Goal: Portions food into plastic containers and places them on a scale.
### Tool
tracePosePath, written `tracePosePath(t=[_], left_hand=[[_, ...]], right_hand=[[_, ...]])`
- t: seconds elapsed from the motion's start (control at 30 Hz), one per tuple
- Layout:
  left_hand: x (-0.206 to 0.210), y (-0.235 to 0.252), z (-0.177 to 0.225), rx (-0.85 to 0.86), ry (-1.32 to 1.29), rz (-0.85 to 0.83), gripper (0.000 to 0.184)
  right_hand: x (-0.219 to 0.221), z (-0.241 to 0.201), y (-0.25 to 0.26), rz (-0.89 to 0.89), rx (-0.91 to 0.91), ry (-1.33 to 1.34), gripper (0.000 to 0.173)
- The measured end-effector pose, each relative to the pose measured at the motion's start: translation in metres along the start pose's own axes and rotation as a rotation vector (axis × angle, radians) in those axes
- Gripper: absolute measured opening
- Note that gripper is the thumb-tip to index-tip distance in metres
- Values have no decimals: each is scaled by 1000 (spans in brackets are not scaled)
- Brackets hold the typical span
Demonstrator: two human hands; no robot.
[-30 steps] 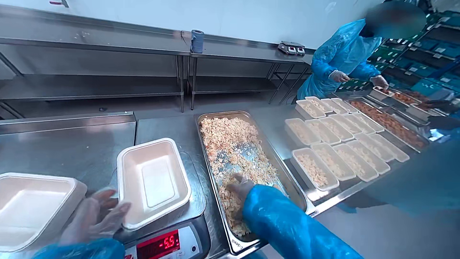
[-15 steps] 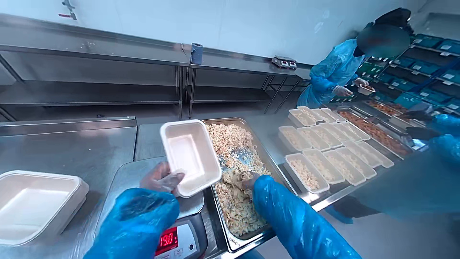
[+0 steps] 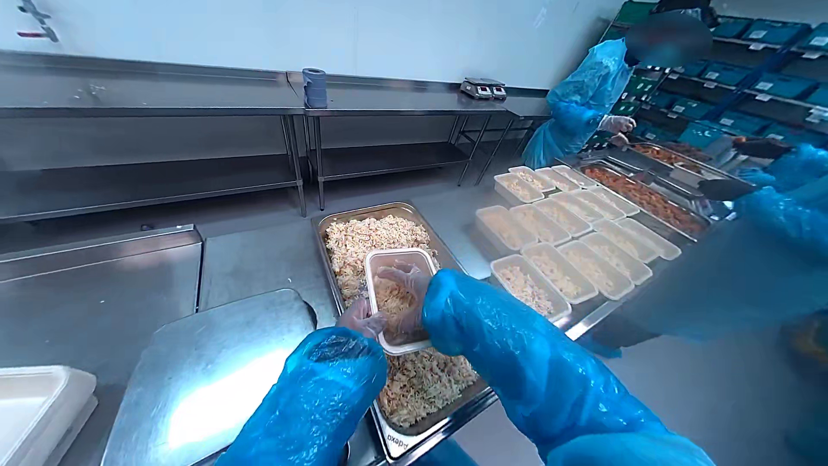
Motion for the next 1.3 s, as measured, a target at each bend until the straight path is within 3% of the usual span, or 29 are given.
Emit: tracePosePath(t=[0.13, 0.2, 0.27, 0.33, 0.4, 0.47, 0.57, 0.67, 0.73, 0.8, 0.93, 1.03, 1.13, 1.23, 1.3], left_hand=[[-17, -4, 4, -28, 67, 74, 22], [-25, -5, 5, -23, 90, 96, 23], [-33, -5, 6, -13, 97, 104, 24], [-36, -8, 10, -30, 100, 107, 23], [-38, -10, 16, -43, 119, 102, 23], [-37, -10, 13, -28, 129, 78, 22], [-39, -8, 5, -9, 137, 84, 28], [-36, -10, 0, -20, 177, 89, 28], [-31, -13, 0, -15, 200, 71, 27], [-26, -15, -1, 7, 168, 39, 24], [-41, -32, -1, 39, -45, 38, 15], [-82, -59, -3, -5, -114, 107, 14], [-131, -84, -19, 34, -117, 155, 12], [-169, -108, -36, 59, -140, 218, 11], [-191, -123, -41, 45, -161, 252, 8]], right_hand=[[-41, 21, -32, 278, -310, 260, 76], [-39, 57, -35, 316, -165, 341, 57], [5, 96, -20, 186, 102, 205, 57], [67, 103, -17, -84, 314, -74, 76], [101, 95, -11, -213, 395, -232, 78], [115, 99, -5, -271, 414, -217, 70], [78, 102, -12, -222, 341, -143, 46], [15, 95, -28, 85, 211, 150, 28], [-14, 73, -35, 270, 36, 256, 24], [-27, 27, -37, 334, -92, 174, 29], [-7, -47, -24, 138, -78, 28, 66], [9, -85, -32, 148, -220, 11, 46], [55, -130, -33, -19, -129, 109, 33], [102, -180, -11, -104, -81, 170, 38], [118, -215, 11, -136, -241, -103, 37]])
Point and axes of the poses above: each hand's wrist, its own y-axis towards the middle knuckle, its own x-axis out of the palm, z = x × y, the point moved 8 cm from there along y, towards the middle knuckle, and after that the axes turned 4 degrees about x, right-handed, at the moved point
